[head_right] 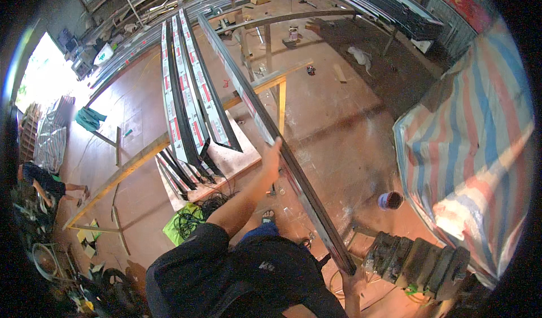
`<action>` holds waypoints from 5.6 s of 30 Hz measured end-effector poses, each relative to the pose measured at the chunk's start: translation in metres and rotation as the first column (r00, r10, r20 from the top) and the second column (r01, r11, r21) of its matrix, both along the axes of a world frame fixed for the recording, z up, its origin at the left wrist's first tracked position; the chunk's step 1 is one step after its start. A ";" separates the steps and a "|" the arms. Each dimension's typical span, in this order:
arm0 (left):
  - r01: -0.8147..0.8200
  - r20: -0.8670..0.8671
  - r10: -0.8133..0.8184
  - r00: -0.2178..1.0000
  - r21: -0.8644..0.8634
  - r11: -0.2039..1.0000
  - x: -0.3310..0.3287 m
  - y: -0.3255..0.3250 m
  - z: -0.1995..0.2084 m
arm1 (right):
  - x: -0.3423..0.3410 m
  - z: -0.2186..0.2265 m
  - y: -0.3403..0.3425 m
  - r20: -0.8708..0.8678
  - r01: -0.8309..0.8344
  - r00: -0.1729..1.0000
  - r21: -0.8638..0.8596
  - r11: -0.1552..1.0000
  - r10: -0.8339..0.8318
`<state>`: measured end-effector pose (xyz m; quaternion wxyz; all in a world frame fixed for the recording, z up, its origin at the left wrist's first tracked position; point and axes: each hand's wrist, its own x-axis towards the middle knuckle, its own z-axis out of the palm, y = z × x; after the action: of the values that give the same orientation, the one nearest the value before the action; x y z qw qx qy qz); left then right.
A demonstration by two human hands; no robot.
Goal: The person repeatedly picks up long metal profiles from a stack, carries them to a workbench, and places them down. This cycle is repeated multiple times throughout the clip.
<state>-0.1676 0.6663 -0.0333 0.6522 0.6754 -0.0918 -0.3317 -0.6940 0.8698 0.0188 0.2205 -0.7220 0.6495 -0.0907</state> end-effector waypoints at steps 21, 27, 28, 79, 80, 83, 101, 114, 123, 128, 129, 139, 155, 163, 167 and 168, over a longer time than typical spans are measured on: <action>0.246 0.713 -0.232 0.661 0.086 0.965 0.065 0.169 0.171 | 0.667 0.015 -0.308 0.447 -0.616 0.694 -0.038 0.787 0.564; -0.079 0.892 -0.196 0.408 0.248 0.966 0.132 0.058 0.145 | 0.624 -0.061 -0.350 0.725 -0.769 0.465 0.046 0.638 0.508; -0.215 0.911 -0.229 0.343 0.314 0.925 0.143 0.032 0.135 | 0.602 -0.085 -0.363 0.768 -0.790 0.490 0.190 0.583 0.414; 0.143 0.156 -0.510 0.846 0.854 0.500 0.241 -0.589 0.001 | 0.458 -0.058 -1.410 0.360 -0.155 0.925 0.060 0.986 0.123; 0.157 0.102 -0.491 0.865 0.875 0.458 0.245 -0.588 -0.011 | 0.477 -0.040 -1.441 0.355 -0.151 0.922 -0.033 0.988 0.153; 0.124 0.045 -0.320 0.946 0.864 0.488 0.254 -0.602 -0.050 | 0.536 0.010 -1.540 0.211 -0.155 0.959 -0.175 0.972 0.191; 0.134 0.083 -0.251 0.964 0.664 0.736 0.326 -0.837 -0.087 | 0.641 0.026 -1.751 -0.108 -0.235 0.969 -0.105 0.966 0.224; 0.430 0.068 -0.431 0.900 0.023 0.902 0.490 -1.383 0.080 | 0.623 -0.003 -1.661 0.109 -0.241 0.960 -0.154 0.958 0.259; 0.188 -0.447 -0.214 0.869 -0.103 0.977 0.549 -1.589 -0.014 | 0.637 0.010 -1.652 0.024 0.002 1.000 -0.097 0.995 0.000; 0.049 -0.501 -0.280 0.819 -0.425 0.904 0.596 -1.666 -0.014 | 0.617 0.016 -1.615 -0.048 0.068 0.996 -0.119 0.991 -0.074; 0.057 -0.524 -0.266 0.809 -0.381 0.923 0.600 -1.674 -0.014 | 0.610 0.018 -1.606 -0.060 0.095 0.993 -0.142 0.985 -0.105; -0.066 -0.434 -0.070 0.898 -0.290 0.955 0.630 -1.588 -0.026 | 0.592 0.014 -1.572 -0.071 0.044 0.996 -0.226 0.973 -0.061; 0.300 -0.084 -0.444 0.892 -0.626 0.720 0.508 -1.344 0.209 | 0.546 -0.034 -1.379 0.075 0.372 0.928 -0.223 0.901 -0.365; 0.520 0.475 -0.876 -0.088 -0.728 -0.447 0.332 -1.308 0.261 | 0.511 -0.073 -1.182 0.121 0.827 0.561 -0.037 0.561 -0.819; 0.306 0.452 -0.774 -0.443 -0.736 -0.604 0.234 -1.312 0.281 | 0.486 -0.078 -1.088 0.157 0.948 0.317 -0.039 0.315 -0.935; 0.301 0.416 -0.800 -0.432 -0.770 -0.562 0.199 -1.305 0.270 | 0.472 -0.089 -1.062 0.144 0.965 0.262 -0.037 0.260 -0.954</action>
<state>0.0310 -0.6387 0.2365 0.2670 -0.2014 -0.4944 -0.8023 -0.2217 -0.1927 -0.0699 0.1074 -0.1874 0.9363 -0.2768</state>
